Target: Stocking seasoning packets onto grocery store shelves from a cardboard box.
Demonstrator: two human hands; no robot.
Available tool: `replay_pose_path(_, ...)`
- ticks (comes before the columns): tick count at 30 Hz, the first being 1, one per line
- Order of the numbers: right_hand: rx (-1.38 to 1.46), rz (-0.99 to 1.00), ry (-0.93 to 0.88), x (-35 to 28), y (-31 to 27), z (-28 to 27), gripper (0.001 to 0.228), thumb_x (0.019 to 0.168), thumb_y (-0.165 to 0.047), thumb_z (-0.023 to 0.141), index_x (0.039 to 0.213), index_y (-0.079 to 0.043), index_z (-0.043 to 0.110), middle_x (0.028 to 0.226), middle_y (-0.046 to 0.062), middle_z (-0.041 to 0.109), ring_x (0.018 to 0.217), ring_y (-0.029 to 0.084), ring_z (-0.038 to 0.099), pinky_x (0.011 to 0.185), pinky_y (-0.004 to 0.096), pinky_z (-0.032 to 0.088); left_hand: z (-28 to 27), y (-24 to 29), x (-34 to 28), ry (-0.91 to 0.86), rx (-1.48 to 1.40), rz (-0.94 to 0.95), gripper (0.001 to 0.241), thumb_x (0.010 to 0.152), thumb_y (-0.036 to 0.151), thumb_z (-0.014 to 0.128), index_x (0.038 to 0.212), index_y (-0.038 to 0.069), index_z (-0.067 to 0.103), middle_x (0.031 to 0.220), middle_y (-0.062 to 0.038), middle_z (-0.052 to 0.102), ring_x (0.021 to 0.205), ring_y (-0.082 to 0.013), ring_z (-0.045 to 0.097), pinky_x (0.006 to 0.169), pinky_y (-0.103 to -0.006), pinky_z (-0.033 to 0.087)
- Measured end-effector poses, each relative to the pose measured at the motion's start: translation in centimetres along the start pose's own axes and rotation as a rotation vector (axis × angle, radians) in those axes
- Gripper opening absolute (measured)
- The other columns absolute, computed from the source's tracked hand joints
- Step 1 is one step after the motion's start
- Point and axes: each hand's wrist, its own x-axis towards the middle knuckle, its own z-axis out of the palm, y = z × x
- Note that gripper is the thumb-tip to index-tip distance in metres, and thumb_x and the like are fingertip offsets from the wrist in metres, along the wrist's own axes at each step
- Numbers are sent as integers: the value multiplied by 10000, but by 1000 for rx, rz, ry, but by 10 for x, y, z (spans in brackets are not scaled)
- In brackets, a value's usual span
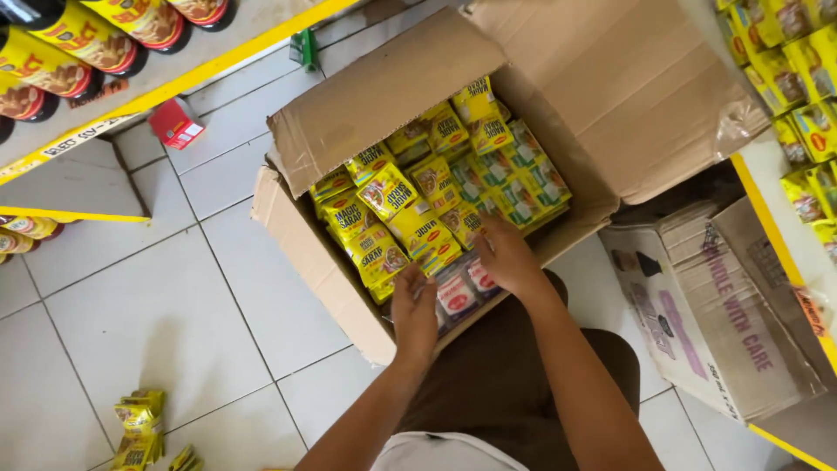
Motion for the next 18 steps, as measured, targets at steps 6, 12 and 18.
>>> replay_pose_path(6, 365, 369, -87, 28, 78, 47, 575, 942, -191, 666, 1402, 98, 481, 1286, 205, 622, 1079, 265, 658, 927, 356, 521, 46, -21, -9, -47, -12, 52, 410, 991, 119, 604, 1381, -2, 569, 1313, -152, 662, 1185, -211, 624, 1023, -312, 500)
replay_pose_path(12, 546, 497, -216, 37, 71, 23, 512, 837, -170, 763, 1276, 66, 643, 1137, 129, 731, 971, 193, 672, 851, 328, 534, 79, -7, 18, -83, -2, -74, 638, 984, 105, 608, 1540, -32, 327, 1560, -166, 450, 1443, -251, 438, 1189, -327, 306)
replay_pose_path(18, 558, 535, -204, 42, 68, 23, 316, 866, -176, 756, 1110, 24, 737, 977, 90, 741, 869, 164, 656, 778, 311, 527, 85, -50, 37, -51, -245, -199, 651, 945, 116, 598, 1531, -8, 342, 1564, -143, 439, 1430, -227, 429, 1170, -326, 310)
